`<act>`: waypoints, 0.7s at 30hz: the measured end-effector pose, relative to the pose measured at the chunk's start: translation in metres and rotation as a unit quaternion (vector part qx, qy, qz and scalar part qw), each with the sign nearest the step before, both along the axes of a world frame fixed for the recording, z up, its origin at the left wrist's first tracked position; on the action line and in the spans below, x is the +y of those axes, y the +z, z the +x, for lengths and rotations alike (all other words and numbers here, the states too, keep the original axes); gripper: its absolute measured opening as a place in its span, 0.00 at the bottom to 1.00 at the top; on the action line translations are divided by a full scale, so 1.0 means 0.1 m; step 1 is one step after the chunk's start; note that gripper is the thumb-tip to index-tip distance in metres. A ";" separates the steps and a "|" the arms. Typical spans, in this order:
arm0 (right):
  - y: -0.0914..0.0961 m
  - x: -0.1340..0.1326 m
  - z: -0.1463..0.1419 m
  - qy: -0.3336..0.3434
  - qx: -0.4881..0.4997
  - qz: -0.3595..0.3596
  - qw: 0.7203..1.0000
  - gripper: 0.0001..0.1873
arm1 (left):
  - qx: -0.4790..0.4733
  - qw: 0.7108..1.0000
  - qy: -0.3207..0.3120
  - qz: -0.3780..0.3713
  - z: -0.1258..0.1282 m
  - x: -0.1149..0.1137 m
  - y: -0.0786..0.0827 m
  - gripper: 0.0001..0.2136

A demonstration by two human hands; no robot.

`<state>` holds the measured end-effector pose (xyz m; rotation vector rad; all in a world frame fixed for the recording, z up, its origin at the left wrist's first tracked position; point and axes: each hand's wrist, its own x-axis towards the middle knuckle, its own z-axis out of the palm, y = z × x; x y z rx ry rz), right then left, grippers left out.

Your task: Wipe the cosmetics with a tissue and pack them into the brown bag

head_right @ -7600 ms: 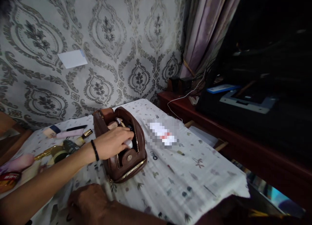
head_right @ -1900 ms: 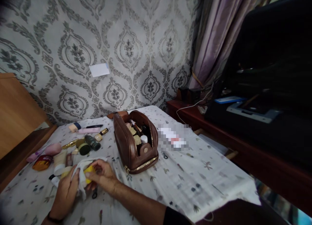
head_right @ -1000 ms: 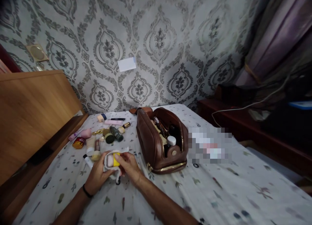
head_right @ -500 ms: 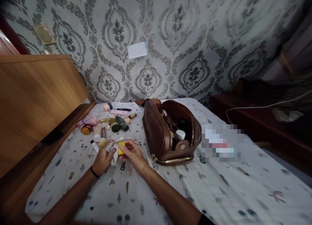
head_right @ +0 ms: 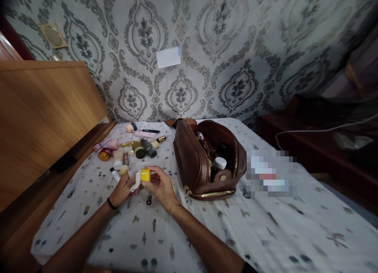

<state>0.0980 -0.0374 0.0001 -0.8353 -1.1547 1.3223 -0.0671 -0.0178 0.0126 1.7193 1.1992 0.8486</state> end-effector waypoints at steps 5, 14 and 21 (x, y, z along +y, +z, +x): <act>-0.02 0.03 0.01 -0.024 -0.003 0.029 0.999 0.26 | -0.003 1.000 -0.017 -0.022 -0.04 0.02 -0.01 0.24; -0.04 0.12 0.05 -0.054 0.014 0.007 0.998 0.29 | 0.049 0.995 -0.064 0.053 -0.01 0.01 -0.02 0.13; -0.03 0.07 0.04 -0.041 -0.018 -0.030 0.999 0.25 | 0.073 0.988 -0.035 0.129 0.01 0.03 -0.06 0.11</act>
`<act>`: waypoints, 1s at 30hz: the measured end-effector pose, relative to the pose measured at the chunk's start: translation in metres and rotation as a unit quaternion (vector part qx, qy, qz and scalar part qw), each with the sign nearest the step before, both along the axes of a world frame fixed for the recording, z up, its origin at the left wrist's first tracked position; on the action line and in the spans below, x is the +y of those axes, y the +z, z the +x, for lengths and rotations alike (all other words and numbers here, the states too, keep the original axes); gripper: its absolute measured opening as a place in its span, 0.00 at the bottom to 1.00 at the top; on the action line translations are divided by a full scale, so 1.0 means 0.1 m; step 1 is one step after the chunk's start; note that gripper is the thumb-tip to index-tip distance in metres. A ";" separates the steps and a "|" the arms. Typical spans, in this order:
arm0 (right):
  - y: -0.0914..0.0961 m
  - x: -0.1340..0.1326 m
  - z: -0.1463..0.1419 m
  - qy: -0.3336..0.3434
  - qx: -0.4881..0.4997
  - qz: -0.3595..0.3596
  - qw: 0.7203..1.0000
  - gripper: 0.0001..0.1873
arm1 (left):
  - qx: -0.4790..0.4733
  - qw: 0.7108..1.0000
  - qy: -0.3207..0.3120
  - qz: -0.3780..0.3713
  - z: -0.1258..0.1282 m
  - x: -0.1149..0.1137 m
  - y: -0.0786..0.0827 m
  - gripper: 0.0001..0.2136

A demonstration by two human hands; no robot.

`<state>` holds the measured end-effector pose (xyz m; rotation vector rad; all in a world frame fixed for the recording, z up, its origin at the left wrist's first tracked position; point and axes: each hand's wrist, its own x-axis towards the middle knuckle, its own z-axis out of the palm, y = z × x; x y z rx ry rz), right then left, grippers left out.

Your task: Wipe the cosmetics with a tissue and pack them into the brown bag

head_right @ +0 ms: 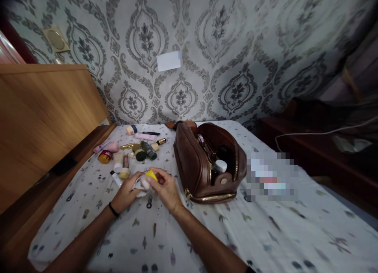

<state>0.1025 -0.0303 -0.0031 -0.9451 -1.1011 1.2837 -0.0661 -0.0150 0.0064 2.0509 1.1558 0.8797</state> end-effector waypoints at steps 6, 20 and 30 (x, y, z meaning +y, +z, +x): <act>-0.01 -0.02 -0.03 -0.027 -0.089 0.037 0.995 0.20 | -0.007 0.997 0.043 0.058 -0.03 0.00 0.07 0.11; 0.06 -0.12 -0.03 -0.105 -0.276 0.115 0.948 0.27 | 0.154 0.959 0.029 0.237 -0.12 -0.10 0.19 0.20; -0.02 -0.15 -0.04 -0.067 -0.363 0.189 0.910 0.37 | 0.093 0.991 -0.019 0.090 -0.07 -0.06 0.19 0.18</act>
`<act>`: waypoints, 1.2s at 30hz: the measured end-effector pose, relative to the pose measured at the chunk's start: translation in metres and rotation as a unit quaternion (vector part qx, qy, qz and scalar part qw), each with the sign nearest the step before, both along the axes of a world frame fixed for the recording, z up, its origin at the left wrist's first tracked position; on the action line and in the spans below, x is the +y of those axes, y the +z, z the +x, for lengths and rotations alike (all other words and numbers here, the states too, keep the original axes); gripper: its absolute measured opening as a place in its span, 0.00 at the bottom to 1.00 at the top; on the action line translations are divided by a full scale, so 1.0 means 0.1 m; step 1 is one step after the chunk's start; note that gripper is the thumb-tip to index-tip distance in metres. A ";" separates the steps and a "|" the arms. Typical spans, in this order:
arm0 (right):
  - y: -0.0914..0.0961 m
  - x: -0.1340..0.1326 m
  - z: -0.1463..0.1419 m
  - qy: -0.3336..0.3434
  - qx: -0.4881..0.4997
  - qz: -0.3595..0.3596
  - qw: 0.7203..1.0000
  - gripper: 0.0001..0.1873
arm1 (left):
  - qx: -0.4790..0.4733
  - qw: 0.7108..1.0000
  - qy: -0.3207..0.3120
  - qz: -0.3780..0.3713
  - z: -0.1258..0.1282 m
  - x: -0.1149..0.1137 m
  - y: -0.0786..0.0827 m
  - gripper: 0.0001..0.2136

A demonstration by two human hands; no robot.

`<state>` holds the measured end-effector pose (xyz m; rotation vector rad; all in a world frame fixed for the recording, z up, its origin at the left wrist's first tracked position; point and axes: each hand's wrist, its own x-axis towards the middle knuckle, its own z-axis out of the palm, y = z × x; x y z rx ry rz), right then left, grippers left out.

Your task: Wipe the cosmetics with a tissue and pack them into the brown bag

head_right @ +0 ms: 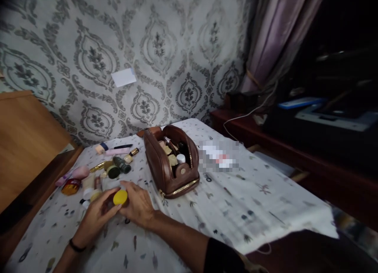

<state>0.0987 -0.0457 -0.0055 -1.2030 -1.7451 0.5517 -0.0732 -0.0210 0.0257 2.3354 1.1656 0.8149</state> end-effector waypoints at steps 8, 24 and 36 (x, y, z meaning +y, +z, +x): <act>0.05 -0.02 0.01 0.021 -0.106 -0.024 0.994 0.33 | 0.045 0.998 -0.028 -0.029 0.03 0.12 0.08 0.17; 0.90 -0.56 0.93 -0.179 -0.130 0.267 0.938 0.11 | 0.036 0.999 -0.005 -0.021 0.05 0.12 -0.06 0.18; 0.79 -0.59 1.18 -0.328 -0.212 0.180 0.903 0.11 | 0.053 0.998 -0.030 -0.031 -0.03 0.19 -0.15 0.19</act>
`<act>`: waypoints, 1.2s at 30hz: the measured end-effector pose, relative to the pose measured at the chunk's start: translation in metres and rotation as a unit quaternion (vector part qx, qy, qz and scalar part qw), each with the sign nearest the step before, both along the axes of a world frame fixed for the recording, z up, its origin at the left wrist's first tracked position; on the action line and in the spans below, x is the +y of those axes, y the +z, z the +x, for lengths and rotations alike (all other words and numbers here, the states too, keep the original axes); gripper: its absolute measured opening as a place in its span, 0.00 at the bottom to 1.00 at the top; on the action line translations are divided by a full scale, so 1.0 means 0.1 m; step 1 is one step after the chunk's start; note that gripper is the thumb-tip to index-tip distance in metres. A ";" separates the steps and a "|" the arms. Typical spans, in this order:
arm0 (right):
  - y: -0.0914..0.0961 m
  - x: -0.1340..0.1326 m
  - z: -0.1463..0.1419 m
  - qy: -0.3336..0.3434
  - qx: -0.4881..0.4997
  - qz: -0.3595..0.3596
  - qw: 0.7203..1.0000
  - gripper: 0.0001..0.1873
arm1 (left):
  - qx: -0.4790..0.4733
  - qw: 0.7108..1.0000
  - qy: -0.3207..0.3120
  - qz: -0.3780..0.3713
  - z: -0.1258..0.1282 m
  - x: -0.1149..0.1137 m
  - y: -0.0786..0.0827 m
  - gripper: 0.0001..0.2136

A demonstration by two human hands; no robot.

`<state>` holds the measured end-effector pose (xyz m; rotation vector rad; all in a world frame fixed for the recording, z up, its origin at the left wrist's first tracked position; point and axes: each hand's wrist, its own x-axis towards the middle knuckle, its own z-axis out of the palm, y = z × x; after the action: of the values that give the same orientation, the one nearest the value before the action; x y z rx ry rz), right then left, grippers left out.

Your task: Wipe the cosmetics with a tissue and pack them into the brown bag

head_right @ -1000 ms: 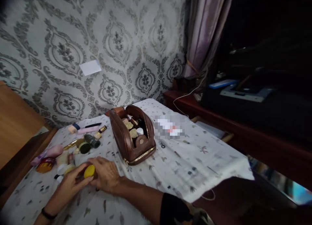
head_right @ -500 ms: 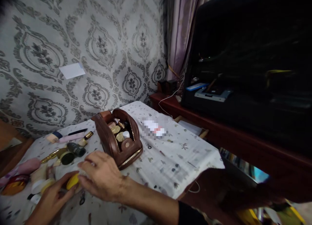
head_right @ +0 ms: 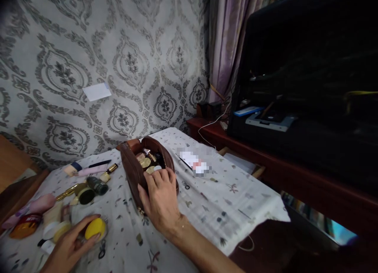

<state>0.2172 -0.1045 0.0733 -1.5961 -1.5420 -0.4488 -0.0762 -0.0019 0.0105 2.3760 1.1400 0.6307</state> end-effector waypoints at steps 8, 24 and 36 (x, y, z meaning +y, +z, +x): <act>-0.12 -0.03 0.05 0.045 0.060 0.067 0.995 0.07 | 0.047 0.996 -0.030 0.069 0.00 0.04 0.07 0.18; -0.31 -0.05 0.18 0.048 0.058 0.100 0.992 0.14 | -0.078 0.996 -0.040 0.034 1.11 0.04 1.22 0.22; -0.33 -0.10 0.21 0.052 0.065 0.083 0.993 0.15 | -0.037 0.981 -0.171 0.088 1.98 0.19 1.25 0.18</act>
<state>0.2382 -0.1142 0.0405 -1.3828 -1.4435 -0.3971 0.1220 0.0166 0.1352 2.5889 0.6418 0.7139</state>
